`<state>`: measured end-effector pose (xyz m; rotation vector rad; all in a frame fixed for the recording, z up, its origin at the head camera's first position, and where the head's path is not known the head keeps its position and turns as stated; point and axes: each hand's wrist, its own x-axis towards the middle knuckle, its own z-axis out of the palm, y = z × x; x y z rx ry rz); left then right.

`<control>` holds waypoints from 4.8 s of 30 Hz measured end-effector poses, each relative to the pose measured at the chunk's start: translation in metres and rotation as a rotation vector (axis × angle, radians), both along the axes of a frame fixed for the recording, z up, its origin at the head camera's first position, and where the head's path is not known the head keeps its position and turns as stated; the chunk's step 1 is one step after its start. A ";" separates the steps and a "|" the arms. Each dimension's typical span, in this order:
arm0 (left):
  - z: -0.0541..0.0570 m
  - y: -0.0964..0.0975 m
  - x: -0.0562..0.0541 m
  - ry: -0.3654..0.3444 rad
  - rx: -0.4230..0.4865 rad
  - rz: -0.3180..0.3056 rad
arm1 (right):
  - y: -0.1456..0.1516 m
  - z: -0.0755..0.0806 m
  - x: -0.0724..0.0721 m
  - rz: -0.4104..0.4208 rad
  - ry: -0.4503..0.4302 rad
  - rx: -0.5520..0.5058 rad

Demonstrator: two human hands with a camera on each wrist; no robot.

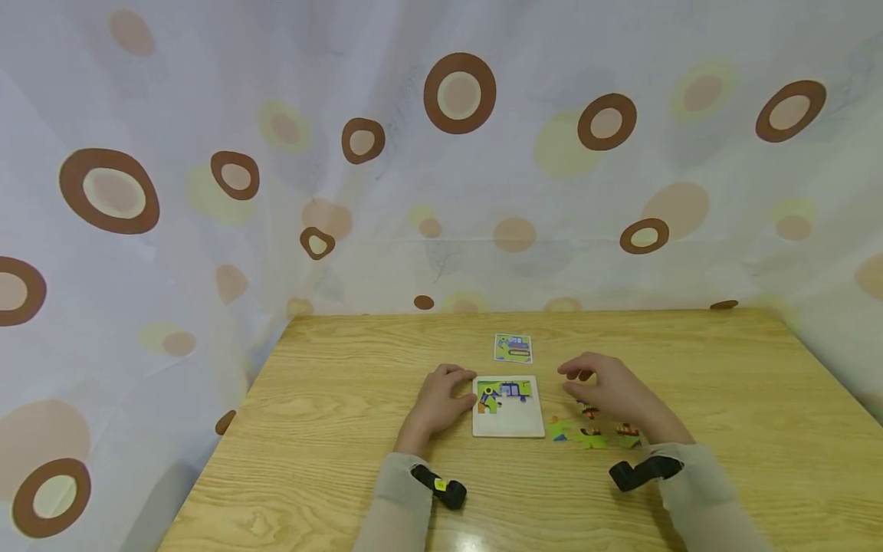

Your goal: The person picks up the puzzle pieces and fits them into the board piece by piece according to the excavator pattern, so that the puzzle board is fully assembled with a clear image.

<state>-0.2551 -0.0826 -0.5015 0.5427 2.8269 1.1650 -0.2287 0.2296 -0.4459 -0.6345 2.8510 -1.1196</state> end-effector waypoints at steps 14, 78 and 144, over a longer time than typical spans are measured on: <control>-0.001 -0.001 0.000 0.002 0.003 -0.011 | 0.022 -0.011 -0.003 0.016 -0.082 -0.013; -0.002 0.001 0.000 -0.007 0.021 -0.003 | 0.019 -0.014 -0.003 0.179 -0.116 -0.025; 0.001 -0.002 0.000 -0.016 0.011 -0.014 | -0.067 -0.033 -0.018 0.281 -0.022 -0.027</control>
